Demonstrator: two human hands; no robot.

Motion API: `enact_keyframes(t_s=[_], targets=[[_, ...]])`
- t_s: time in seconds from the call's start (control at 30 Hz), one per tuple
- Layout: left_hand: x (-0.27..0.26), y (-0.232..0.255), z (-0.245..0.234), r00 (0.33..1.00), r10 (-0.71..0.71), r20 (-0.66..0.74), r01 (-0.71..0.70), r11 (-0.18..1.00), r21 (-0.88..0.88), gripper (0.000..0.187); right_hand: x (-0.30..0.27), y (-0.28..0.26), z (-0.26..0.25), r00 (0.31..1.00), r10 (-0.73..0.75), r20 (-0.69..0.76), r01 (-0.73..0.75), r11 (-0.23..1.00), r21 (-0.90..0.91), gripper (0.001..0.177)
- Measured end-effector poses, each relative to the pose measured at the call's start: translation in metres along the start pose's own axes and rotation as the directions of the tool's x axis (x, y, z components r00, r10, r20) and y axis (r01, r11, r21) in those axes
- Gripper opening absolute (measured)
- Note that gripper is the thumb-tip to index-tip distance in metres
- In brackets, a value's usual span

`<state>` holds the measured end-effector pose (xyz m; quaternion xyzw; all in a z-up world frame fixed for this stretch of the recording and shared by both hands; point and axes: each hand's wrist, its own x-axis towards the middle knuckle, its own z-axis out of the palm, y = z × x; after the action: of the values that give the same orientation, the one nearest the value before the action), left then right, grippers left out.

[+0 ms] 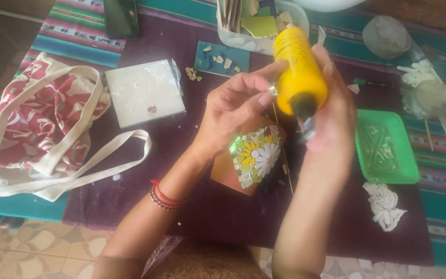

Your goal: The person is decorating a terracotta pot by carefully applying small mosaic tiles to form a floral design.

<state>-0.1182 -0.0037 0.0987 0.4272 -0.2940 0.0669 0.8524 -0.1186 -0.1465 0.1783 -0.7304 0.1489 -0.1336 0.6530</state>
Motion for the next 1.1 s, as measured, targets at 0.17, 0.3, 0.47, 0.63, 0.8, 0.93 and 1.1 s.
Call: enact_keyframes(t_s=[0.17,0.3,0.47,0.63,0.8,0.93,1.1], targets=[[0.009,-0.002,-0.002,0.998,0.017,0.061,-0.021,0.998,0.061,0.009,0.018,0.018,-0.012,0.990,-0.007,0.141,-0.038,0.948,0.317,0.064],[0.018,-0.001,-0.005,0.998,-0.015,0.065,0.012,0.999,0.048,0.008,0.026,0.015,-0.009,0.963,0.088,0.256,-0.232,0.758,0.609,0.032],[0.020,-0.001,-0.012,0.993,-0.044,0.107,0.038,0.998,0.056,0.009,0.035,0.028,-0.016,0.861,-0.008,0.509,-0.306,0.791,0.530,0.045],[0.023,-0.008,-0.020,0.995,-0.090,0.047,0.088,0.995,0.056,0.006,0.045,0.046,-0.010,0.962,0.124,0.243,-0.192,0.942,0.276,0.056],[0.030,-0.022,-0.030,0.981,-0.145,-0.132,0.159,0.982,0.106,0.027,0.056,0.056,-0.014,0.874,-0.081,0.478,-0.113,0.925,0.364,0.049],[0.028,-0.036,-0.030,0.964,-0.183,-0.193,0.203,0.975,0.093,0.023,0.058,0.068,-0.013,0.854,-0.137,0.502,-0.025,0.953,0.303,0.051],[0.036,-0.035,-0.034,0.984,-0.123,-0.131,0.144,0.976,0.164,0.025,0.064,0.079,-0.003,0.855,-0.225,0.467,0.067,0.941,0.331,0.058]])
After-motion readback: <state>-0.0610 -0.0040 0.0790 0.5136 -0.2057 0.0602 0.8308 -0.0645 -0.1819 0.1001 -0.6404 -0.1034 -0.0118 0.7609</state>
